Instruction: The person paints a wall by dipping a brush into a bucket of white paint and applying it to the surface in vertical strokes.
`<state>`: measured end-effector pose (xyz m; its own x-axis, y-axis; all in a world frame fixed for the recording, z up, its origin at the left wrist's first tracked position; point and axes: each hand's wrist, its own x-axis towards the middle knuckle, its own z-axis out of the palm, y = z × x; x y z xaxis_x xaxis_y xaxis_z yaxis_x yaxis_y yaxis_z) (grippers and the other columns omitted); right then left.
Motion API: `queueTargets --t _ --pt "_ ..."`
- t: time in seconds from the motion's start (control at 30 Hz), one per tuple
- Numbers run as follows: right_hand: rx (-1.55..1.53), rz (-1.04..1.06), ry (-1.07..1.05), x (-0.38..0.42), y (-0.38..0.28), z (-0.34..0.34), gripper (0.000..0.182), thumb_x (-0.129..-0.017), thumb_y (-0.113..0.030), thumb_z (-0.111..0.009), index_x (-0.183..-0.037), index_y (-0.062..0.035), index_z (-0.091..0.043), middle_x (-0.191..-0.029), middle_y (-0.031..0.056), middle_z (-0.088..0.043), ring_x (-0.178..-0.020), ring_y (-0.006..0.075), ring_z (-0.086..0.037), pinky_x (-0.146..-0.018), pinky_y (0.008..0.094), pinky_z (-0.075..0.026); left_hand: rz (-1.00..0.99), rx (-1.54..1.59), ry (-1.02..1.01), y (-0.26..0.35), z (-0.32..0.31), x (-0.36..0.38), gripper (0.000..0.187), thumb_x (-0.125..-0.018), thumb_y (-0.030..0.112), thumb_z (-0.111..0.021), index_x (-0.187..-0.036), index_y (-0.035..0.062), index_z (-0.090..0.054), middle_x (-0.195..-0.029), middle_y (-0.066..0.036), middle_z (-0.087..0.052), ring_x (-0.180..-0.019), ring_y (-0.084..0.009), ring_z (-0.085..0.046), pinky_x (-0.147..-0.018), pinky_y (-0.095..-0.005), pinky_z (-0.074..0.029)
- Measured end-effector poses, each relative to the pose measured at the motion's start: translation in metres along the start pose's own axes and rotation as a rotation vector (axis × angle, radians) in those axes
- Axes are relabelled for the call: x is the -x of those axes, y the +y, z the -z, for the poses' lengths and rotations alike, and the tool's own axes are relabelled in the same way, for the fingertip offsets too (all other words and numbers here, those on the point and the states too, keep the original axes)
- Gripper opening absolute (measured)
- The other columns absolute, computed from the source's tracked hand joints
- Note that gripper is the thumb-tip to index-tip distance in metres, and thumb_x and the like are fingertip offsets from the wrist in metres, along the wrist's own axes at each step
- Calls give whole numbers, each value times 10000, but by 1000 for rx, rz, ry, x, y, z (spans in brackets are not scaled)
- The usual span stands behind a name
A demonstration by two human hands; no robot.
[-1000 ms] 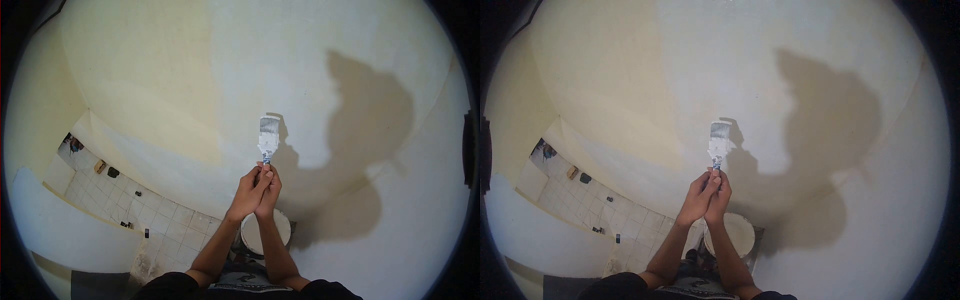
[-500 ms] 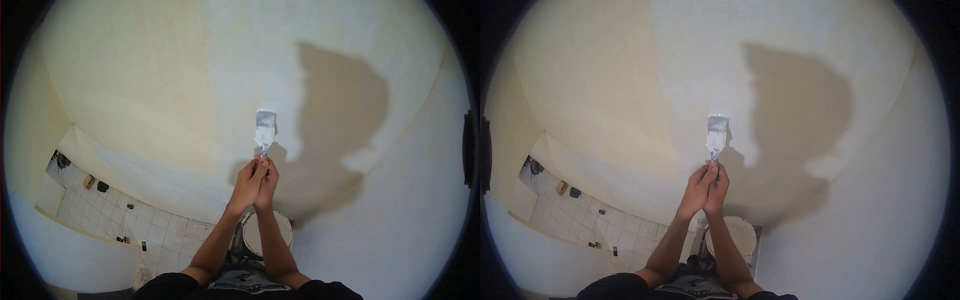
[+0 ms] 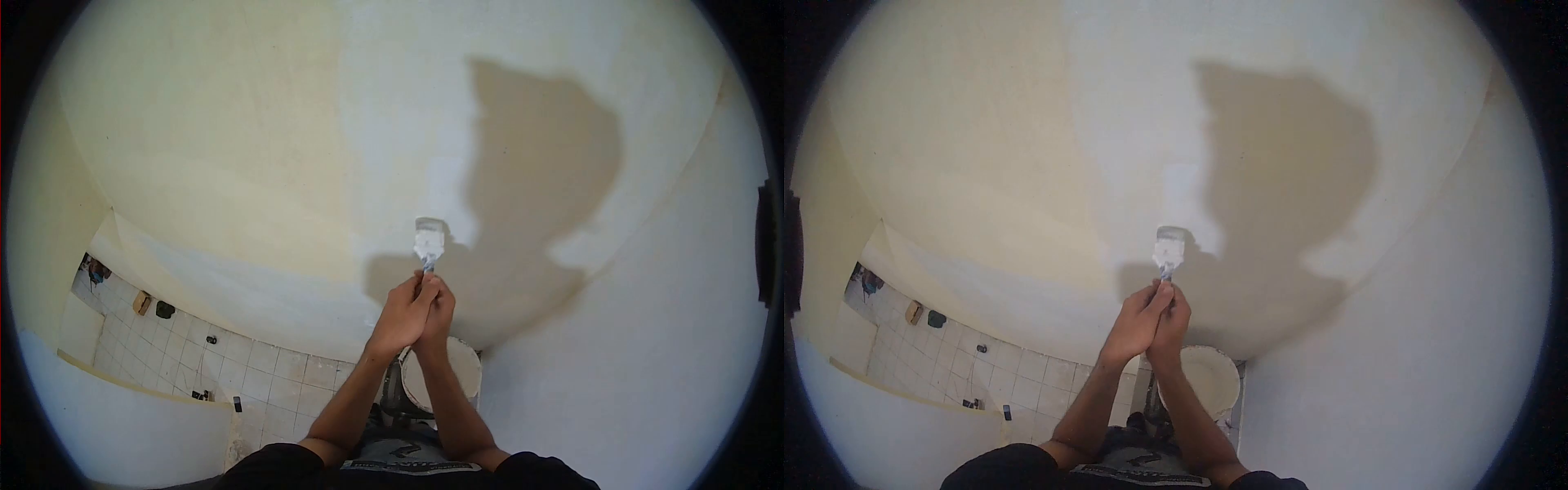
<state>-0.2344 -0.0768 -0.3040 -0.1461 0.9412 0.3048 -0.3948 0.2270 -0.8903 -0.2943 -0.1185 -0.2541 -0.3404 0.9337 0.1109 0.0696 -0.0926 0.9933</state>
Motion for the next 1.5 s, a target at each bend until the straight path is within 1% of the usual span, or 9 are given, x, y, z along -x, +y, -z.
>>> queueTargets --t 0.43,0.7,0.8,0.97,1.13,1.23,1.33,1.43,1.5 --pt "66 172 -51 -65 -96 -54 302 -1022 -231 -542 -1084 46 -645 -871 12 -593 -782 77 -528 -697 245 -449 -294 62 4 97 15 -35 421 -1029 325 -499 -981 -80 -600 -745 -48 -577 -730 -94 -492 -641 -280 -422" --pt "48 96 -19 -73 -51 -49 279 -1023 -219 -529 -1057 31 -646 -868 -2 -585 -807 89 -539 -725 254 -457 -189 11 31 76 20 -49 436 -1040 338 -469 -1013 -77 -599 -769 -87 -596 -765 -118 -527 -688 -293 -448" --pt "38 4 -3 -57 7 -32 273 -1018 -207 -528 -1048 38 -645 -867 4 -592 -810 93 -547 -724 264 -464 -66 -63 53 17 20 -57 532 -1019 405 -439 -1052 -94 -620 -885 -273 -675 -866 -360 -687 -772 -397 -512" --pt "-3 -226 77 -20 99 0 246 -1006 -193 -534 -998 27 -643 -854 15 -606 -791 93 -559 -696 269 -473 131 -206 23 -72 20 -46 536 -1011 423 -454 -1054 -83 -628 -988 -260 -678 -947 -306 -663 -852 -386 -486" --pt "-40 -321 92 -3 88 -1 217 -995 -184 -546 -944 8 -635 -846 15 -611 -783 94 -566 -685 271 -478 238 -215 -34 -83 24 -42 540 -1003 439 -454 -1057 -68 -634 -1012 -264 -680 -989 -337 -661 -875 -400 -478" --pt "-67 -278 46 0 69 -5 220 -999 -179 -541 -950 17 -628 -852 17 -613 -780 93 -563 -687 270 -476 146 -208 -2 -66 24 -31 508 -1007 403 -474 -1041 -80 -630 -952 -241 -681 -920 -283 -658 -835 -374 -486" --pt "65 -179 23 -17 47 -11 254 -1010 -205 -535 -989 31 -627 -862 17 -611 -784 91 -556 -702 265 -472 7 0 19 -36 21 -30 452 -998 342 -498 -1017 -91 -629 -907 -268 -678 -890 -331 -679 -791 -378 -504" --pt "-4 -91 10 -33 9 -25 293 -1017 -231 -537 -1039 47 -627 -871 18 -610 -789 92 -547 -714 260 -467 1 -50 15 5 21 -35 429 -1023 320 -494 -1007 -91 -613 -848 -147 -656 -828 -152 -582 -753 -320 -477" --pt "21 19 -18 -39 -13 -34 311 -1022 -246 -533 -1067 47 -630 -872 17 -609 -795 95 -544 -722 256 -462 -118 -38 34 34 22 -28 419 -1024 316 -496 -987 -86 -609 -827 -114 -642 -807 -136 -562 -731 -313 -469"
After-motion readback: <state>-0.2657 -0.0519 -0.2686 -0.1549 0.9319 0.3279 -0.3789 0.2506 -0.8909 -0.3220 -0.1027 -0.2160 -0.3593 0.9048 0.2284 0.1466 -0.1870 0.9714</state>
